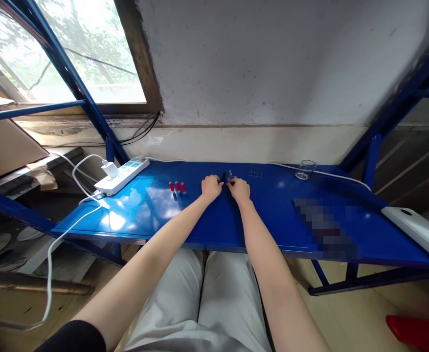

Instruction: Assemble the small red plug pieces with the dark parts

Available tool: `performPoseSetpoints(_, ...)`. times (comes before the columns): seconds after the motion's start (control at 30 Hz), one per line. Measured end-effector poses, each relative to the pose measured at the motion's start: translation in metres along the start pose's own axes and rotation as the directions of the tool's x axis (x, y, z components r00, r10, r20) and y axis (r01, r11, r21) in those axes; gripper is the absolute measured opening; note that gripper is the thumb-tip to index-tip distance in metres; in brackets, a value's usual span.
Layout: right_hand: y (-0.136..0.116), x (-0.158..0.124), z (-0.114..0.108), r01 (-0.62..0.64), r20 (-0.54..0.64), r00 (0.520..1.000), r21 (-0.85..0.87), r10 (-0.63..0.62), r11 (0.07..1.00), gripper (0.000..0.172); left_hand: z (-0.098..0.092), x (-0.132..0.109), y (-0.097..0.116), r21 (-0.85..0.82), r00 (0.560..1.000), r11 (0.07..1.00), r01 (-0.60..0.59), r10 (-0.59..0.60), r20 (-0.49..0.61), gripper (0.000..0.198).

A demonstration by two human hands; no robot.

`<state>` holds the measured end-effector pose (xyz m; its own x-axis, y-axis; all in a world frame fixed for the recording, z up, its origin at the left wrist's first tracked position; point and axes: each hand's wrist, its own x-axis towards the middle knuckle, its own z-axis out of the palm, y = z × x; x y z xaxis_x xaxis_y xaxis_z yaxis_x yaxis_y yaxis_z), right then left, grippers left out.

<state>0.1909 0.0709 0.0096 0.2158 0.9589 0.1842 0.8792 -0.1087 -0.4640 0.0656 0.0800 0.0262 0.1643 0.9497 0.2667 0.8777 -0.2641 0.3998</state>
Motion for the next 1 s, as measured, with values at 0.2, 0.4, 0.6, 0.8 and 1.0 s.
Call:
performPoseSetpoints(0.2,-0.006,-0.011,-0.011,-0.053,0.019,0.998,-0.026,0.054,0.998,0.031,-0.041,-0.039,-0.022,-0.052,0.994,0.996,-0.069,0.065,-0.085,0.032)
performPoseSetpoints(0.4,-0.014,-0.026,-0.016,-0.079,-0.037,0.996,-0.047,0.078,0.996,0.023,-0.061,-0.074,-0.059,0.002,0.980,0.988,0.157,-0.155,-0.125,0.039)
performPoseSetpoints(0.6,-0.024,-0.039,-0.012,0.053,-0.150,0.987,-0.007,-0.053,0.999,0.026,-0.062,-0.078,-0.075,-0.048,0.933,0.957,0.287,-0.291,-0.213,0.040)
performPoseSetpoints(0.8,-0.039,-0.056,-0.012,0.327,-0.246,0.918,0.026,-0.312,0.945,0.032,-0.060,-0.075,-0.075,-0.046,0.948,0.968,0.249,-0.253,-0.193,0.045)
performPoseSetpoints(1.0,-0.041,-0.060,-0.008,0.406,-0.189,0.901,0.048,-0.391,0.913,0.032,-0.058,-0.071,-0.076,-0.071,0.952,0.967,0.244,-0.252,-0.171,0.036)
